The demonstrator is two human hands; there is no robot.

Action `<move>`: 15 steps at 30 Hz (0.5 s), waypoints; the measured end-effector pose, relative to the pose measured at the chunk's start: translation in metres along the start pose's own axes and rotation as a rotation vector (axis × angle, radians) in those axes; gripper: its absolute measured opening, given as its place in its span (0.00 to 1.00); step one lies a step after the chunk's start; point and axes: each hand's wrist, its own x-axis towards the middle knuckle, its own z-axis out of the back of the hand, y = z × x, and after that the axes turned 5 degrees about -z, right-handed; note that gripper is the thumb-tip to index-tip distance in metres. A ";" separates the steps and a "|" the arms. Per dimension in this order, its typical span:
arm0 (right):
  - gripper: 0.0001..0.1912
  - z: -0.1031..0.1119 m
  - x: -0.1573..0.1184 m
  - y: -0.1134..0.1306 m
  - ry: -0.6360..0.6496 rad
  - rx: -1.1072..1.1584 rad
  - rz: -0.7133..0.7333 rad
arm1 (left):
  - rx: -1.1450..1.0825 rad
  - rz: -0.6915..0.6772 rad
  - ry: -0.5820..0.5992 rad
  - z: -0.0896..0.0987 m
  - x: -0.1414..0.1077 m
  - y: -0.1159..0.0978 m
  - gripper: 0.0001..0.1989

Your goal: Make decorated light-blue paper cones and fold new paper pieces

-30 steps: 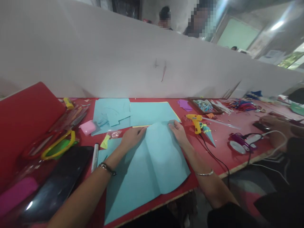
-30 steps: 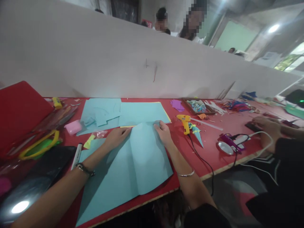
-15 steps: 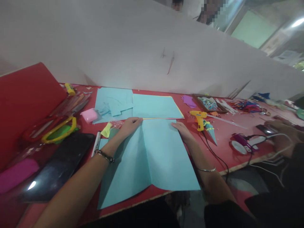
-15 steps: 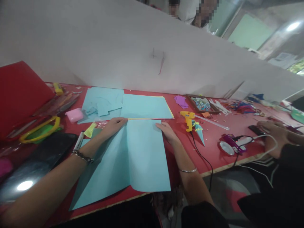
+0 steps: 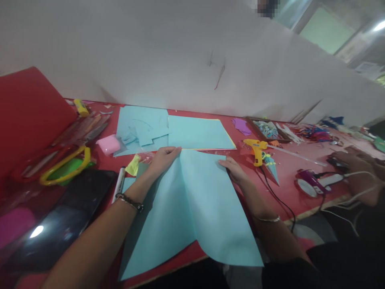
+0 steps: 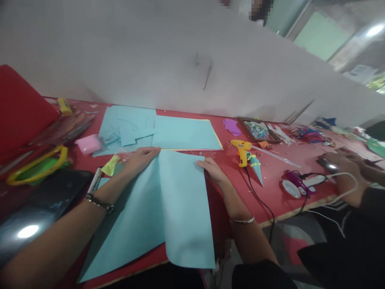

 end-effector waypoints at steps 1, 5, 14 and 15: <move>0.21 0.000 -0.001 0.000 0.003 0.009 -0.010 | -0.008 -0.008 0.004 0.000 0.000 0.000 0.18; 0.16 -0.001 -0.005 0.002 0.039 -0.005 -0.011 | -0.035 -0.033 -0.010 -0.001 0.002 0.002 0.18; 0.16 -0.002 -0.006 0.007 0.043 -0.064 0.039 | -0.025 -0.022 -0.018 0.000 0.002 0.001 0.17; 0.16 -0.002 -0.006 0.007 0.038 -0.071 0.039 | -0.018 -0.029 -0.020 0.000 0.002 0.000 0.18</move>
